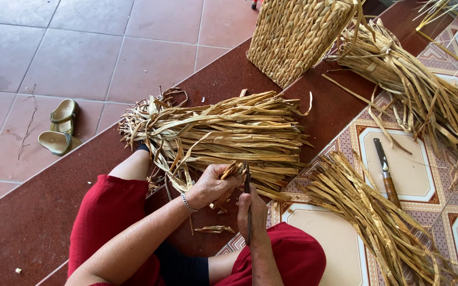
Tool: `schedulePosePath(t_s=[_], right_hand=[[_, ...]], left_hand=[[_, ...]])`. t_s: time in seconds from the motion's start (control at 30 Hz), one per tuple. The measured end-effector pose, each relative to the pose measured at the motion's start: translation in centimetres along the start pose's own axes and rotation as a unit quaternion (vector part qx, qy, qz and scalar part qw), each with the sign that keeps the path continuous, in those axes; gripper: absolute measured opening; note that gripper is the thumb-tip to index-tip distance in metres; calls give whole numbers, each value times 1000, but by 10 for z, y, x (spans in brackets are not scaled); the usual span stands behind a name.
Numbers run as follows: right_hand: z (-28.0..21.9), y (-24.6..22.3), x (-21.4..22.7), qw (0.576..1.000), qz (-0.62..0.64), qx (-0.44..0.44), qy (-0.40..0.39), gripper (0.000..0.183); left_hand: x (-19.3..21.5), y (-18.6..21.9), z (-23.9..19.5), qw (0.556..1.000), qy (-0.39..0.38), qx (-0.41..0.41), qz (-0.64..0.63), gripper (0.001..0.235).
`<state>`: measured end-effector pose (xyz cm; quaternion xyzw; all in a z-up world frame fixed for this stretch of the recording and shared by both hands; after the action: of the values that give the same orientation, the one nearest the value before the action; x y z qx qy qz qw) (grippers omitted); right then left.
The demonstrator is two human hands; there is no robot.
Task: The person sits on the floor and uses scissors to trim dried plant strips into shorter pieces. The trimmed pieces are placed into a pile on the floor next to a woven basket.
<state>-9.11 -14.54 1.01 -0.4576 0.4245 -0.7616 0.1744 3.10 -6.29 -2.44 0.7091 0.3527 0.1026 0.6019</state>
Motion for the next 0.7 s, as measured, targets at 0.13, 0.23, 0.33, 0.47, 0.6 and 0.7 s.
schedulePosePath(t_s=[0.13,0.23,0.33,0.47,0.6,0.7], right_hand=[[-1,31,-10,996,25,-80,-30,69],[0,53,-1,982,115,-143,-36,75],[2,71,39,958,228,-166,56,84],[5,90,91,905,329,-193,189,92],[2,99,107,871,361,-232,238,91],[1,103,109,868,352,-240,256,93]], left_hand=[[-3,6,2,999,-23,-43,-8,10],[13,16,2,999,0,-46,9,13],[32,27,10,998,34,-54,-5,14],[30,34,27,986,81,-93,113,16],[-3,27,56,899,115,-133,401,33],[-31,-17,100,857,56,41,511,10]])
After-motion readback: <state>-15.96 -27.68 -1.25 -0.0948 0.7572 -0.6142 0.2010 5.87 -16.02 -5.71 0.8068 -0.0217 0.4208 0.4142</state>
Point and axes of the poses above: each hand's wrist, its own z-axis towards the middle knuckle, its own x-axis out of the back of the hand, y = z × x, the point moved 8 cm from there along z, towards the middle knuckle, and after that the axes turned 5 degrees about -z, right-handed, at the moved point
